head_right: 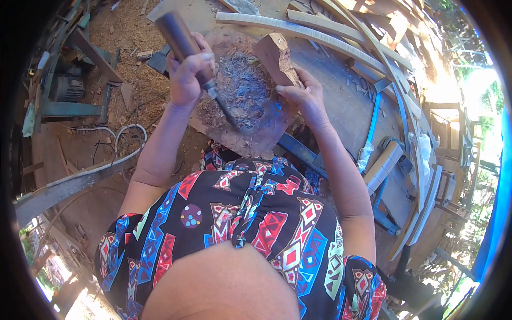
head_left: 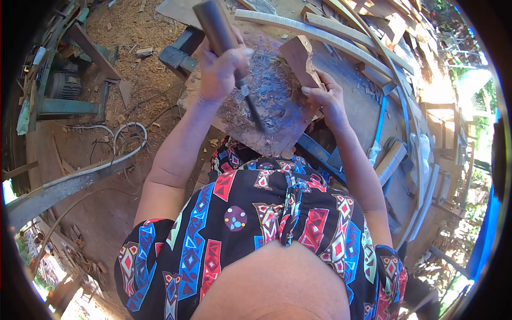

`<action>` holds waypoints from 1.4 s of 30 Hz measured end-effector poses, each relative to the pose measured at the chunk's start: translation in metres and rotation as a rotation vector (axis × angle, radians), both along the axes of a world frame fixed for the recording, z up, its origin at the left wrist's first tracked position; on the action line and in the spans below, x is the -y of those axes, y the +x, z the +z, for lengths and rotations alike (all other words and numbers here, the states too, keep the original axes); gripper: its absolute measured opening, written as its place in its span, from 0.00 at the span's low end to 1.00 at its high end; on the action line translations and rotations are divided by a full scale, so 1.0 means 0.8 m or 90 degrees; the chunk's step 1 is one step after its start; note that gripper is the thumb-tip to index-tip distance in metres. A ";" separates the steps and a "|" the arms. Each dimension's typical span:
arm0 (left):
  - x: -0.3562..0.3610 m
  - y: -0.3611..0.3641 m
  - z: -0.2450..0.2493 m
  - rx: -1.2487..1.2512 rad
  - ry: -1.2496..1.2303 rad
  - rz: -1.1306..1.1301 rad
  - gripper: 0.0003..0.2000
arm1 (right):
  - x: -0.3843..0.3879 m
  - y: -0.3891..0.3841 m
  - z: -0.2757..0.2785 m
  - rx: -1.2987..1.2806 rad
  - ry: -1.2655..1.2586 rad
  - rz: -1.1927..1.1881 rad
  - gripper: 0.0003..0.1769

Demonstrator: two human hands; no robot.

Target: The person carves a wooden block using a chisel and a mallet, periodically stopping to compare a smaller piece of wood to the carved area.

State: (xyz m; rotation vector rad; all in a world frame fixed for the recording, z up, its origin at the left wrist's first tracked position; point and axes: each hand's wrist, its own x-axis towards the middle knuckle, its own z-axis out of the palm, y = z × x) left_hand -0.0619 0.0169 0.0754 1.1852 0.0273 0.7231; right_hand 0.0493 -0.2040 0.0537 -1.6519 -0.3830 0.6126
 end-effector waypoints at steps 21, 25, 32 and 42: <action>0.011 0.047 -0.002 -0.058 0.039 0.011 0.08 | -0.006 0.004 0.000 0.054 -0.011 0.035 0.38; -0.001 0.063 -0.014 -0.115 0.105 -0.002 0.09 | -0.006 0.003 0.000 0.017 -0.001 0.032 0.37; -0.014 0.075 -0.039 -0.107 0.039 -0.033 0.09 | -0.003 0.004 -0.002 0.008 0.012 0.031 0.36; -0.006 0.093 -0.053 -0.114 0.002 -0.010 0.09 | -0.002 0.001 0.003 -0.007 0.011 0.015 0.36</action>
